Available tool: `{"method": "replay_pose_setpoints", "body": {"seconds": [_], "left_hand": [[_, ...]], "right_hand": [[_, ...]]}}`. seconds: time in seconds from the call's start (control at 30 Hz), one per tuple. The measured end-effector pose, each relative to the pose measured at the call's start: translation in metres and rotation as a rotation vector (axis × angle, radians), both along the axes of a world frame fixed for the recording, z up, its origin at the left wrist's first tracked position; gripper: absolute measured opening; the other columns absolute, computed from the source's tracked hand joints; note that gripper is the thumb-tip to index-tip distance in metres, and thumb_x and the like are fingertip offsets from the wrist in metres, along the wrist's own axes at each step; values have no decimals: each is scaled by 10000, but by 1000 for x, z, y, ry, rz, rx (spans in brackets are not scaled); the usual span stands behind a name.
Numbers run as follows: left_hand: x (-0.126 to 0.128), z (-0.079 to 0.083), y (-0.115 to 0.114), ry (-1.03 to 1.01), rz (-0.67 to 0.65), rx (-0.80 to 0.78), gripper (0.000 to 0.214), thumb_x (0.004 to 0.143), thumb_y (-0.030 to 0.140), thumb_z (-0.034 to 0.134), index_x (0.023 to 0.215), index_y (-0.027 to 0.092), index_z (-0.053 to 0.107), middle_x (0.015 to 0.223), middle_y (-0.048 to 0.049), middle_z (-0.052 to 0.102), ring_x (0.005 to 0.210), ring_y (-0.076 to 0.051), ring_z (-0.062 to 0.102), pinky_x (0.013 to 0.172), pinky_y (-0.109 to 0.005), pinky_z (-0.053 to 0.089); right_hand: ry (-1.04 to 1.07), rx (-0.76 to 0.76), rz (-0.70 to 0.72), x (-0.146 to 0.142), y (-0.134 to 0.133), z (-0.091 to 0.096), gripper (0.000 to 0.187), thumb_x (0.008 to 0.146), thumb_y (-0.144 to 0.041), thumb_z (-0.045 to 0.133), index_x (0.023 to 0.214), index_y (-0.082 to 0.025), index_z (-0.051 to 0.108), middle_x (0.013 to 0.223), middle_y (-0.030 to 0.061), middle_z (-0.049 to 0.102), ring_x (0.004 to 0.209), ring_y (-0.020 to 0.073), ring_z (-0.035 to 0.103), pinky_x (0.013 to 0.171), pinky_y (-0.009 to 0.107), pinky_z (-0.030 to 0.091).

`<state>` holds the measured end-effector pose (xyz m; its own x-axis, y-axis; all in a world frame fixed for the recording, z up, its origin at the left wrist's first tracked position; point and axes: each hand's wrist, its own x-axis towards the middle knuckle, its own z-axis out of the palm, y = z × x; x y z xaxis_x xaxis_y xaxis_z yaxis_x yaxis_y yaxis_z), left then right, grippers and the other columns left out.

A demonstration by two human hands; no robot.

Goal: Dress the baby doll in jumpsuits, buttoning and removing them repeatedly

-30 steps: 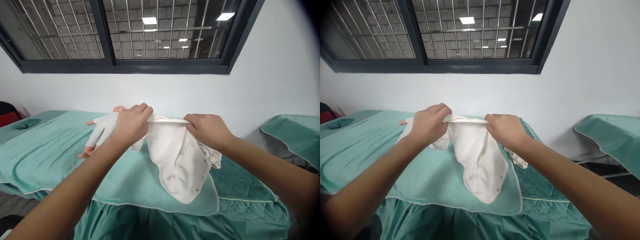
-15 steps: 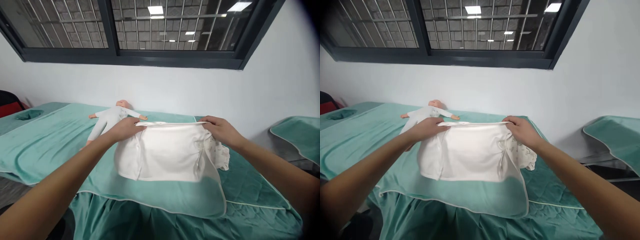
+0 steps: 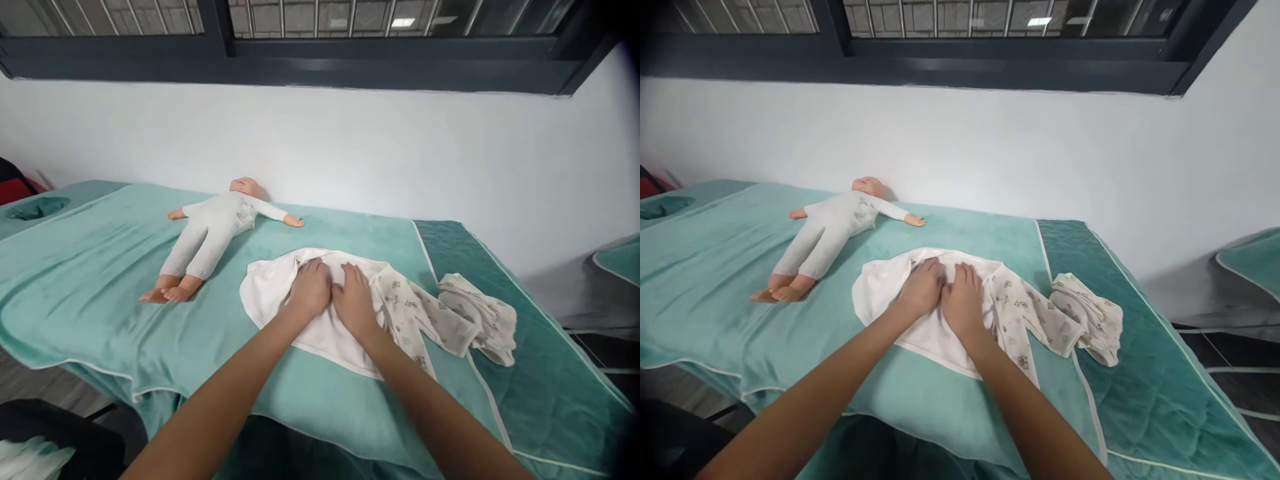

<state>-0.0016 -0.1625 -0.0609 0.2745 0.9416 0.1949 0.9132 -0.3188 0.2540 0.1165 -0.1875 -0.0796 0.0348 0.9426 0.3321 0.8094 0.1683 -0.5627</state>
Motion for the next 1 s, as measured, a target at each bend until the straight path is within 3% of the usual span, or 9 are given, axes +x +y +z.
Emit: {"method": "replay_pose_setpoints", "body": {"seconds": [0.13, 0.37, 0.53, 0.67, 0.83, 1.0], "left_hand": [[-9, -16, 17, -18, 86, 78, 402, 954, 272, 388, 1287, 87, 514, 1429, -168, 502, 1371, -260, 418, 1187, -395, 276], [7, -2, 32, -51, 210, 81, 591, 931, 298, 410, 1458, 37, 349, 1511, -196, 394, 1397, -352, 351, 1170, -448, 303], [18, 3, 53, -63, 263, 31, 645, 939, 324, 383, 1515, 54, 273, 1581, -186, 294, 1438, -376, 286, 1173, -470, 302], [26, -3, 80, -55, 245, 34, 630, 975, 355, 281, 1536, 71, 241, 1606, -175, 248, 1471, -358, 237, 1190, -461, 275], [27, -19, 114, -3, 233, -15, 672, 984, 403, 219, 1535, 18, 218, 1607, -208, 230, 1489, -333, 210, 1230, -429, 188], [25, -24, 127, 11, 235, -38, 693, 981, 439, 198, 1530, 19, 236, 1608, -201, 237, 1487, -327, 219, 1232, -432, 185]], "right_hand": [[-175, -156, -192, 14, 13, -8, 571, 893, -282, 417, 1408, -37, 446, 1530, 197, 386, 1456, 361, 248, 1193, 510, 171], [-298, -51, -163, 43, 25, -1, 601, 945, -323, 375, 1500, -100, 317, 1632, 157, 141, 1471, 389, 162, 1125, 496, 304], [-341, -20, -121, 52, 50, 1, 606, 957, -347, 384, 1509, -108, 305, 1628, 162, 140, 1453, 396, 193, 1152, 513, 250], [-331, -26, -129, 58, 85, 4, 613, 968, -385, 365, 1508, -100, 308, 1624, 175, 144, 1459, 388, 183, 1166, 506, 222], [-330, -95, -125, 69, 119, -11, 666, 976, -438, 316, 1550, -114, 225, 1644, 129, 107, 1465, 375, 180, 1187, 506, 193], [-340, -214, -125, 74, 129, -22, 707, 981, -490, 260, 1563, -94, 194, 1647, 132, 100, 1476, 368, 178, 1199, 490, 169]]}}
